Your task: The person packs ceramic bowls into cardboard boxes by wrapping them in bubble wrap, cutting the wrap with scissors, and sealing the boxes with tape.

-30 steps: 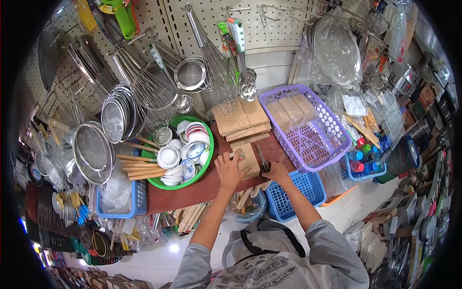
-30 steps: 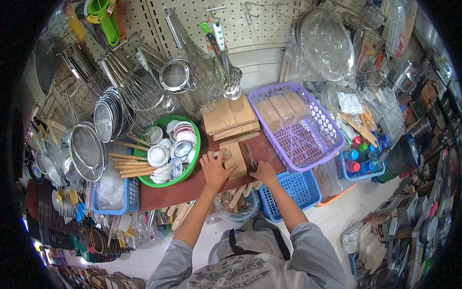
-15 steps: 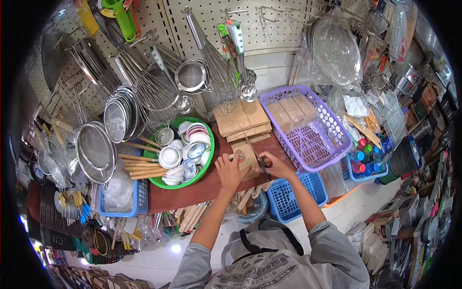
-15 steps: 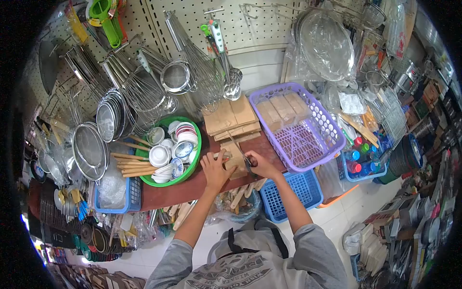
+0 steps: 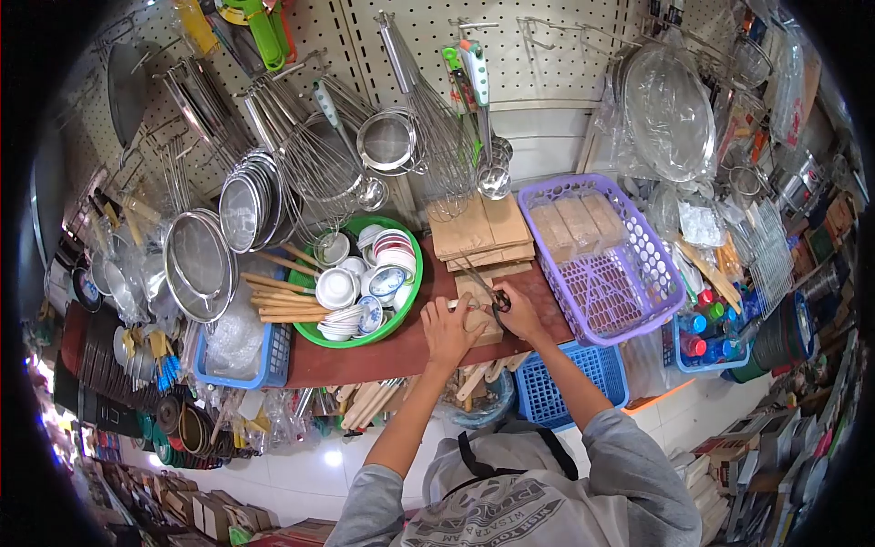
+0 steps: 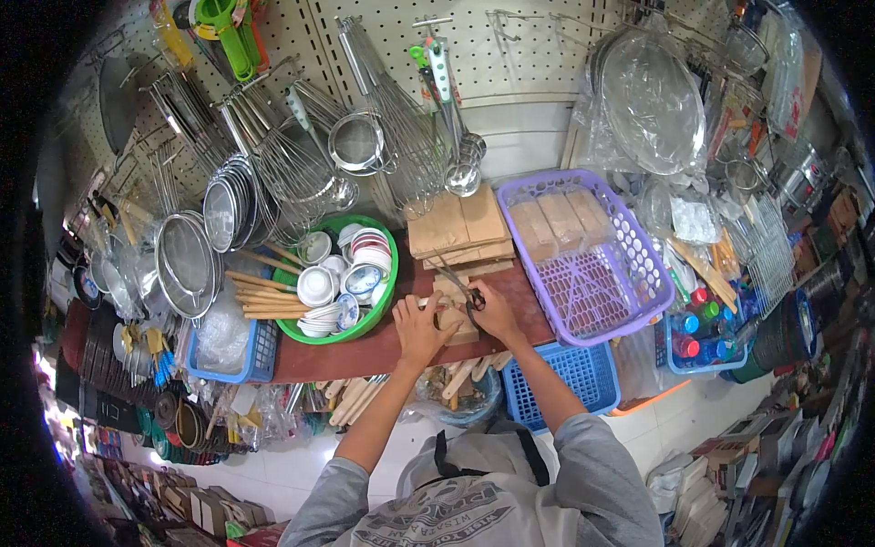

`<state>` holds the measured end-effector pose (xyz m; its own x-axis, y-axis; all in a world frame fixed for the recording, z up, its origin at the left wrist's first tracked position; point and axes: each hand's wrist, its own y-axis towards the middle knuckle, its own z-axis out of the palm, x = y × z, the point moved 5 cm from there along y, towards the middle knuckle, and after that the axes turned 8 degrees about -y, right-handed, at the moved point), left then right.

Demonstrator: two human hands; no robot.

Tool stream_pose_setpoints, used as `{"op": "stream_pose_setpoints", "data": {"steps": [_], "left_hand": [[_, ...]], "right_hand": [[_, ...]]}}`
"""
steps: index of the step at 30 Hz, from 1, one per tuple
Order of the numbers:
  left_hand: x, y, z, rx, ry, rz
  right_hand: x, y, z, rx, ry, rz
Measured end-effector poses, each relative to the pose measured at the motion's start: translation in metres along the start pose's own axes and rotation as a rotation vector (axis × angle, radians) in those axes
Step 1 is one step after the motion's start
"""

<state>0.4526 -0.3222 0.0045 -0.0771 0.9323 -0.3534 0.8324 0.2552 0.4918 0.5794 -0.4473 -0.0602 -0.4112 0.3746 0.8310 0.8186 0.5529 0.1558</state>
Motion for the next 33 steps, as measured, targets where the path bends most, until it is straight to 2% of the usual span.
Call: {"op": "stream_pose_setpoints", "data": {"steps": [11,14,26,33], "left_hand": [[-0.003,0.002,-0.005,-0.011,-0.050,-0.055],[-0.001,0.002,-0.007,0.006,-0.028,-0.103],[0.024,0.005,-0.006,0.106,-0.111,-0.020],[0.027,0.007,-0.008,0.137,-0.100,-0.040]], "right_hand": [[-0.017,0.007,0.009,0.117,0.101,0.137],[-0.023,0.009,0.012,0.111,0.114,0.104],[-0.019,0.007,0.012,0.068,0.165,0.077],[-0.003,-0.005,-0.003,0.075,0.034,0.149]]}}
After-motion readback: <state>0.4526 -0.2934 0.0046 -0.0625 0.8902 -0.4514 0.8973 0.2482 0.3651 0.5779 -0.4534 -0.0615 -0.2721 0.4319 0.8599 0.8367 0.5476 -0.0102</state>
